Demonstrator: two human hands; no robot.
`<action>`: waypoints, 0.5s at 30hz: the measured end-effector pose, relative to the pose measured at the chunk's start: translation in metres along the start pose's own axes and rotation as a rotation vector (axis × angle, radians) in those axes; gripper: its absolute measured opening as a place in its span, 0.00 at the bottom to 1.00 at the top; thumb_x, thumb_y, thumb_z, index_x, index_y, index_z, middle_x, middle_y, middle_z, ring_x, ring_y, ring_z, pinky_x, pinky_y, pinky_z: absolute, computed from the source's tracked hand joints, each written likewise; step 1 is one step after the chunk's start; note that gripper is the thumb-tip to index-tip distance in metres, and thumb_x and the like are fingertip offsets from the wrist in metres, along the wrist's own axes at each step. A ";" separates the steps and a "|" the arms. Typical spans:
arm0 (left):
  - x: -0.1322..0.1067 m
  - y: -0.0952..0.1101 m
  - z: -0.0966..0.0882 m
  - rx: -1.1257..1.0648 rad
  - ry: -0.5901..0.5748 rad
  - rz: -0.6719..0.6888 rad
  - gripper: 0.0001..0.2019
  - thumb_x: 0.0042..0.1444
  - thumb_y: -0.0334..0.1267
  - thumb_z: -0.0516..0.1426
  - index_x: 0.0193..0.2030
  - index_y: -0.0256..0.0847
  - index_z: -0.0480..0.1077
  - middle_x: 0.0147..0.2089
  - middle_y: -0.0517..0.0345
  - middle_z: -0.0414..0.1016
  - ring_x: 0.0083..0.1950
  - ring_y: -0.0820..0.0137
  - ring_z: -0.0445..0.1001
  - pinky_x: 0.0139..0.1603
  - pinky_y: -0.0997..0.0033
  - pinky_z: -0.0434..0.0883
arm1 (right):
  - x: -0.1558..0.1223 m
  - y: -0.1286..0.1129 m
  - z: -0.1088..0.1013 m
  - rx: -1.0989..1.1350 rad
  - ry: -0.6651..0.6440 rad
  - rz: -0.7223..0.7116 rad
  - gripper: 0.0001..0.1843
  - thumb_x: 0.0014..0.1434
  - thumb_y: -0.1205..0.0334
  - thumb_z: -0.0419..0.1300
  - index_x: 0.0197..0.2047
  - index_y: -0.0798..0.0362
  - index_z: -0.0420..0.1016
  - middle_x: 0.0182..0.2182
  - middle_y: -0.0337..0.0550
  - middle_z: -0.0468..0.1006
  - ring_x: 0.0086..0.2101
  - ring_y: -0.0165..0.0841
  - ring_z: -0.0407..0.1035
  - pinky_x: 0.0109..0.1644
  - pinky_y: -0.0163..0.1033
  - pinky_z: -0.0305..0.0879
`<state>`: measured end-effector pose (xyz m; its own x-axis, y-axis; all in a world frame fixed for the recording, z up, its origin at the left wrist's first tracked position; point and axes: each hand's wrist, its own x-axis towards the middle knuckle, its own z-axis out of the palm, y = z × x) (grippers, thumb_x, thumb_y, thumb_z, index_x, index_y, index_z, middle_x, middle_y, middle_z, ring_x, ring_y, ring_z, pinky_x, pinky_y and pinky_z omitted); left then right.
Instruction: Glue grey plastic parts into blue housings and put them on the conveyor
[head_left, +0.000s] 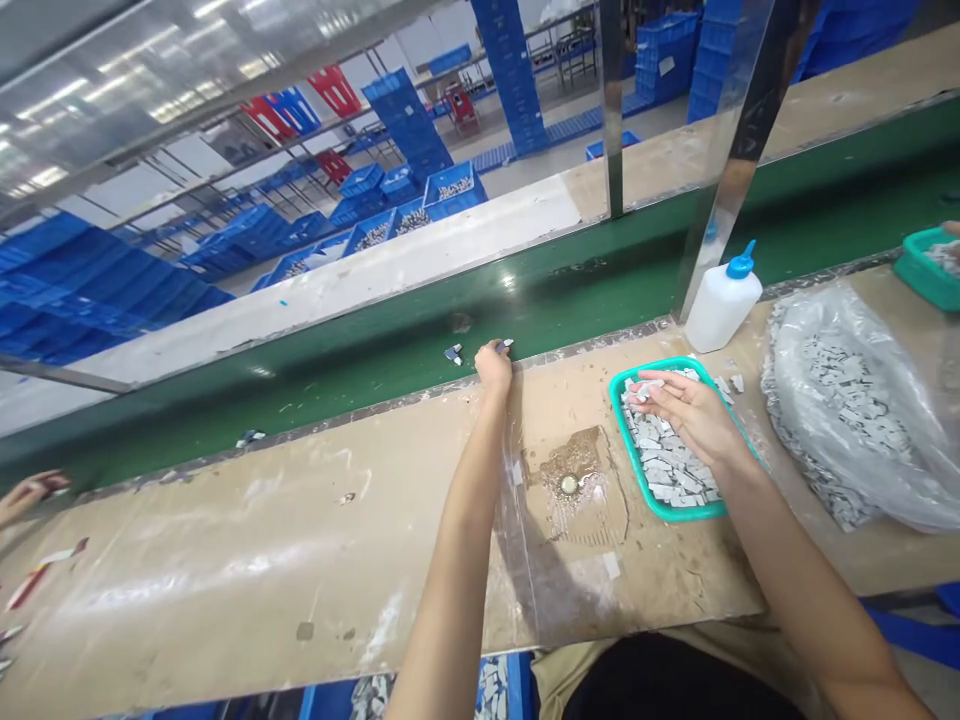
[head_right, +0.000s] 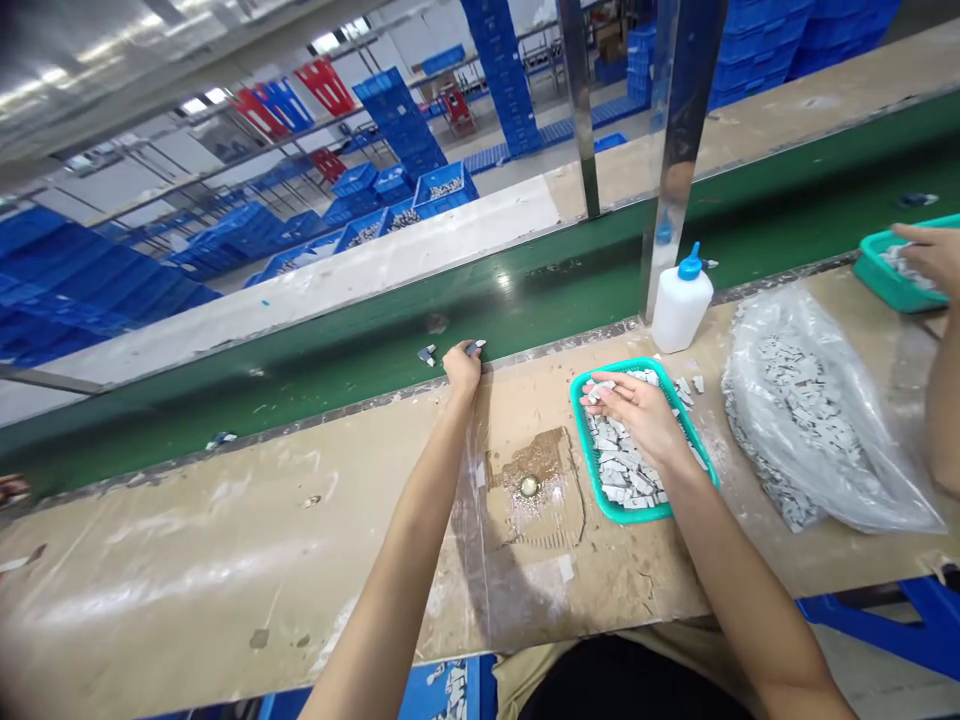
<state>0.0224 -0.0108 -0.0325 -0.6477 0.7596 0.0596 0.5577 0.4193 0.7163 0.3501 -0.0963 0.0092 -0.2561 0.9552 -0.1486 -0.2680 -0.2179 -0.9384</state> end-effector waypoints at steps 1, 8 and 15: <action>-0.003 0.000 -0.005 -0.065 -0.023 0.007 0.16 0.55 0.27 0.59 0.51 0.33 0.76 0.56 0.38 0.78 0.60 0.55 0.75 0.65 0.56 0.66 | 0.000 -0.001 0.000 0.006 0.003 -0.018 0.27 0.48 0.43 0.73 0.47 0.50 0.79 0.35 0.44 0.85 0.38 0.39 0.81 0.45 0.47 0.79; -0.079 -0.016 -0.036 -0.498 -0.244 -0.011 0.21 0.46 0.40 0.68 0.48 0.35 0.77 0.47 0.46 0.82 0.47 0.63 0.80 0.51 0.65 0.74 | -0.014 -0.009 0.003 -0.191 -0.131 -0.116 0.21 0.53 0.45 0.71 0.46 0.48 0.81 0.29 0.40 0.84 0.33 0.39 0.82 0.42 0.45 0.81; -0.150 -0.035 -0.060 -1.091 -0.433 -0.229 0.31 0.32 0.36 0.75 0.49 0.41 0.77 0.42 0.57 0.79 0.43 0.69 0.79 0.51 0.68 0.72 | -0.040 -0.001 0.029 -0.624 -0.394 -0.183 0.16 0.63 0.50 0.61 0.48 0.48 0.83 0.35 0.44 0.86 0.35 0.39 0.82 0.40 0.43 0.79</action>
<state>0.0690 -0.1693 -0.0243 -0.3288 0.9146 -0.2355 -0.4179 0.0827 0.9047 0.3338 -0.1398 0.0254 -0.6021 0.7975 0.0383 0.2075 0.2026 -0.9570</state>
